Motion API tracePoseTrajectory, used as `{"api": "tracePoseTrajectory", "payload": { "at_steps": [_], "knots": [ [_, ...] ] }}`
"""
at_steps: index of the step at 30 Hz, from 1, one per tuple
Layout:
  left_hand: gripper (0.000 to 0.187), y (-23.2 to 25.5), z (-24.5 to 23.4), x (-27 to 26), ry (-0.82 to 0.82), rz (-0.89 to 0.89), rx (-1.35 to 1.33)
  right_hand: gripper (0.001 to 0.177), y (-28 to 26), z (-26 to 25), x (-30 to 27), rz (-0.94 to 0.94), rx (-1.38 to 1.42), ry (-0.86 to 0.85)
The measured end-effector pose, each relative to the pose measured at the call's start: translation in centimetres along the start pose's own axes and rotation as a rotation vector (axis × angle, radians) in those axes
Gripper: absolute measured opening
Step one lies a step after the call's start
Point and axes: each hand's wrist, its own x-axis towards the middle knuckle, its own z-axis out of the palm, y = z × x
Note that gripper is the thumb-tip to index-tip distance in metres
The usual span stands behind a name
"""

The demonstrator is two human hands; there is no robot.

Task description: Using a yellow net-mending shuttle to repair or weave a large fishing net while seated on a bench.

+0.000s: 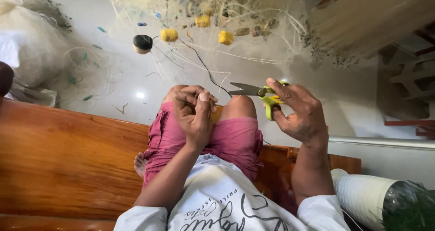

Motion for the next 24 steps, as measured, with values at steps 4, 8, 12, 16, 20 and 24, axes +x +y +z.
{"api": "tracePoseTrajectory", "payload": {
  "at_steps": [4,8,12,16,20,24],
  "knots": [
    [0.024,0.8,0.6,-0.1,-0.037,-0.093,-0.006,0.064,-0.3,-0.3,0.4,-0.006,-0.043,-0.018],
    [0.028,1.4,0.9,-0.3,-0.043,-0.171,0.03,0.064,-0.2,-0.3,0.3,-0.003,-0.117,-0.025],
    [0.028,1.4,0.8,-0.2,-0.036,-0.1,0.006,0.059,-0.5,-0.4,0.5,0.008,-0.148,-0.049],
    [0.03,1.5,0.9,0.0,-0.042,-0.029,0.065,0.058,-0.5,-0.6,0.5,-0.013,-0.198,-0.078],
    [0.03,2.2,1.0,0.1,-0.066,0.003,0.088,0.057,-0.9,-0.8,0.7,-0.006,-0.247,-0.098],
    [0.027,2.3,1.0,-0.1,-0.07,-0.007,0.073,0.056,-0.8,-0.7,0.8,0.001,-0.262,-0.12]
  ]
}}
